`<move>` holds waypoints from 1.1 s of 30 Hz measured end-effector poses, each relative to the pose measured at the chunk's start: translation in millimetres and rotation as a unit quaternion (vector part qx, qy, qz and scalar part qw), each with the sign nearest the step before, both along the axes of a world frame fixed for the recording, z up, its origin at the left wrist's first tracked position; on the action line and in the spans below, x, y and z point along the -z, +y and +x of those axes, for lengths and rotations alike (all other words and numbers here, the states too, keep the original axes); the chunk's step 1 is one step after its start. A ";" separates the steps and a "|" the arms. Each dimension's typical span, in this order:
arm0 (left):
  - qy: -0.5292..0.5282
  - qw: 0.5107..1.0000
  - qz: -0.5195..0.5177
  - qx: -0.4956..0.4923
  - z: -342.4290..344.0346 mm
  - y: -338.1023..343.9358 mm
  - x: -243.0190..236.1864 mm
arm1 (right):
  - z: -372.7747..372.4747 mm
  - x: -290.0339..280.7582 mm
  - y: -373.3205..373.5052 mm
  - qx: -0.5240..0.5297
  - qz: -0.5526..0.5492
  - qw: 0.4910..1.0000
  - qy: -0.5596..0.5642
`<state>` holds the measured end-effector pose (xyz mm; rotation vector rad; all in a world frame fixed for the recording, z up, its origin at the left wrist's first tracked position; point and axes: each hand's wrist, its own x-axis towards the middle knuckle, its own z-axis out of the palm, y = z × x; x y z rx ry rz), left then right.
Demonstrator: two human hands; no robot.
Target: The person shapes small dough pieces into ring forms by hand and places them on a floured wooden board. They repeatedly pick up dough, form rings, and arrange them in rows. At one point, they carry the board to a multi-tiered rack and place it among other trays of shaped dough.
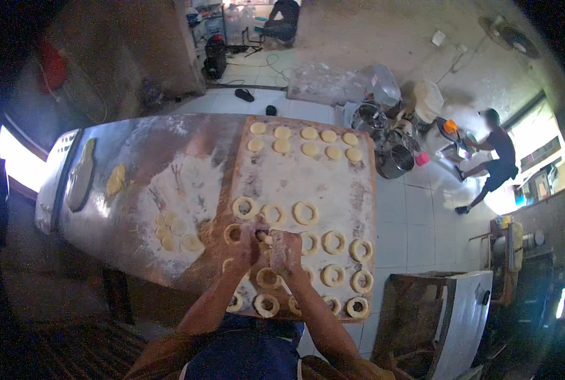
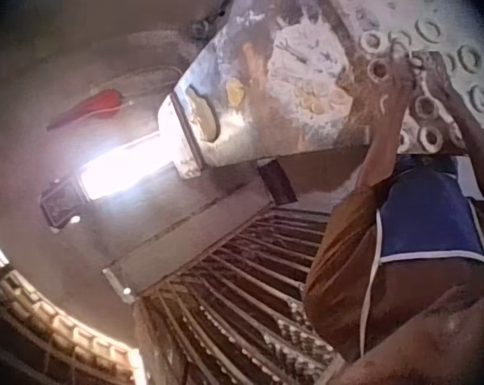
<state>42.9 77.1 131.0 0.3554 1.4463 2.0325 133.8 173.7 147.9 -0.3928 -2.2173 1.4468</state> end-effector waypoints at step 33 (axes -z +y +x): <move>0.520 0.759 -0.377 0.111 -23.7 173.7 4.5 | 43.3 -2.0 169.7 0.069 0.371 0.893 -0.246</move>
